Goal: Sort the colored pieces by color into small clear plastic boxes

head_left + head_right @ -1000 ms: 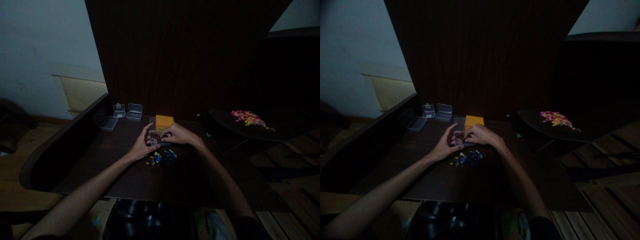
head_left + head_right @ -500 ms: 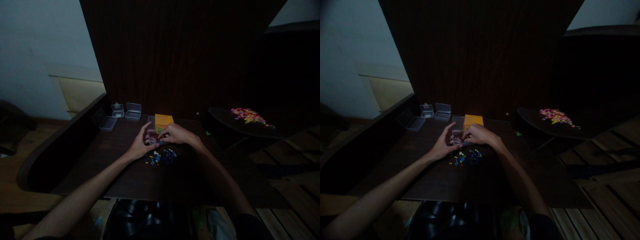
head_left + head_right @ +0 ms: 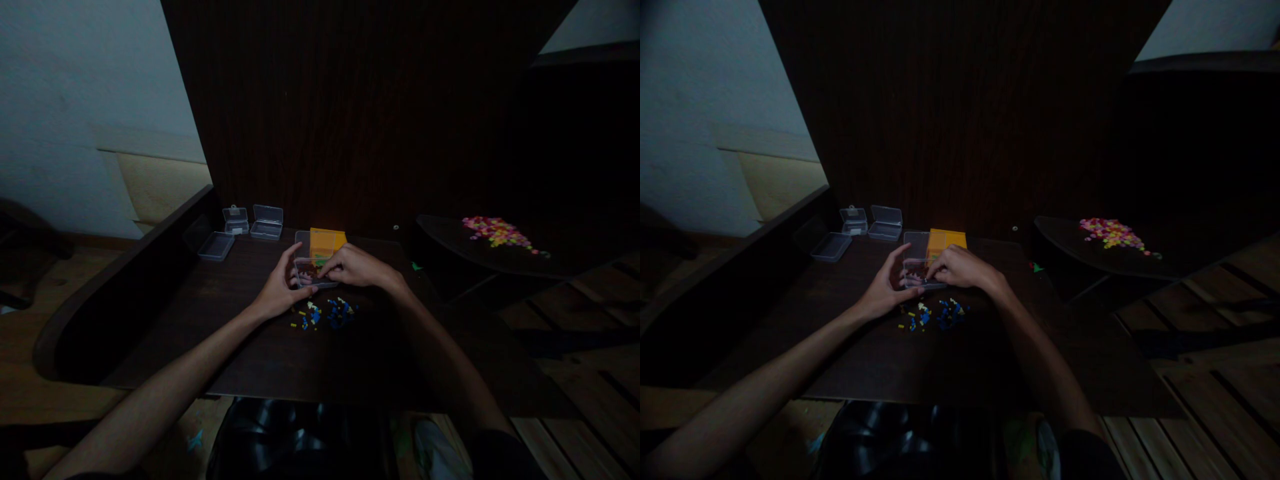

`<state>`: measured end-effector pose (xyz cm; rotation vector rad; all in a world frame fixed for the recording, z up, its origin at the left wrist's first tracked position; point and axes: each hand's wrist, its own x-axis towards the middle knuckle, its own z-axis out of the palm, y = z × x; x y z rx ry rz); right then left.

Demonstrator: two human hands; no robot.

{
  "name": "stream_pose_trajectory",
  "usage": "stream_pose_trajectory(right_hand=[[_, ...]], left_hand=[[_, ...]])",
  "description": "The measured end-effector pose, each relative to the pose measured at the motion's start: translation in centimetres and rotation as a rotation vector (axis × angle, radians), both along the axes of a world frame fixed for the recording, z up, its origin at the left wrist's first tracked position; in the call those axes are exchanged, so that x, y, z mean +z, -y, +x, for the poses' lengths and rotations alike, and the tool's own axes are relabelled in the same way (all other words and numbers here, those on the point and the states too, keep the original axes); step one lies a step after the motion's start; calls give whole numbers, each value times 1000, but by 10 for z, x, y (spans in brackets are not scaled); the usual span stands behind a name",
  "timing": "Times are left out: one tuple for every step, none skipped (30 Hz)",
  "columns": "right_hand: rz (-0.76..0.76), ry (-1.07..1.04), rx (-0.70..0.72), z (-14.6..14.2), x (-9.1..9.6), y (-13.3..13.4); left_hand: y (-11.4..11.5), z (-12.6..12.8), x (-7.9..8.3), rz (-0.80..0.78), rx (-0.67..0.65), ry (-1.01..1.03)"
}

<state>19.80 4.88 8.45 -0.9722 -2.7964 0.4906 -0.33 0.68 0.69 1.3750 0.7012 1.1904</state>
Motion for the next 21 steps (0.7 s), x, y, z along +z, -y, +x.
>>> stream_pose_trajectory(right_hand=[[-4, 0, 2, 0, -1, -1], [-6, 1, 3, 0, -2, -1], [-5, 3, 0, 0, -3, -1], [-2, 7, -4, 0, -3, -1], [2, 13, -8, -1, -3, -1], [5, 17, -10, -1, -3, -1], [7, 16, -13, -1, -2, -1], [9, 8, -16, -1, -1, 0], [12, -9, -19, -1, 0, 0], [16, -32, -23, -1, 2, 1], [23, -57, -31, -2, 3, 2], [34, -78, -42, -2, 5, 4], [46, -96, -55, -2, 6, 5], [58, -110, -66, -2, 8, 6], [67, -121, -73, -2, 9, 8], [70, -131, -74, -1, 11, 10], [66, -140, -69, -1, 12, 12], [54, -148, -59, 0, 13, 14], [33, -153, -46, 0, 14, 17], [4, -151, -32, 1, 14, 20], [-31, -142, -20, 1, 14, 23]], left_hand=[[0, 0, 0, -2, 4, -2], [0, 0, 0, -3, 6, -4], [0, 0, 0, -3, 8, -7], [-1, -1, -1, 0, 9, -8], [-1, -1, -1, 5, 11, -8], [-1, -1, -1, 10, 12, -8], [-1, -1, -1, 14, 13, -9], [-2, -1, -1, 17, 15, -11], [-2, -1, -1, 20, 18, -12], [-2, -2, -1, 22, 22, -13], [-3, -2, -1, 22, 26, -14], [-4, -2, -1, 22, 32, -14], [-4, -3, -2, 21, 39, -14], [-5, -3, -2, 21, 46, -15], [-6, -4, -2, 21, 53, -18], [-7, -4, -3, 23, 60, -21], [-7, -4, -3, 26, 67, -24], [-8, -5, -3, 30, 72, -26], [-8, -5, -3, 33, 76, -28], [-8, -5, -3, 35, 80, -30], [-8, -6, -3, 36, 84, -34]])
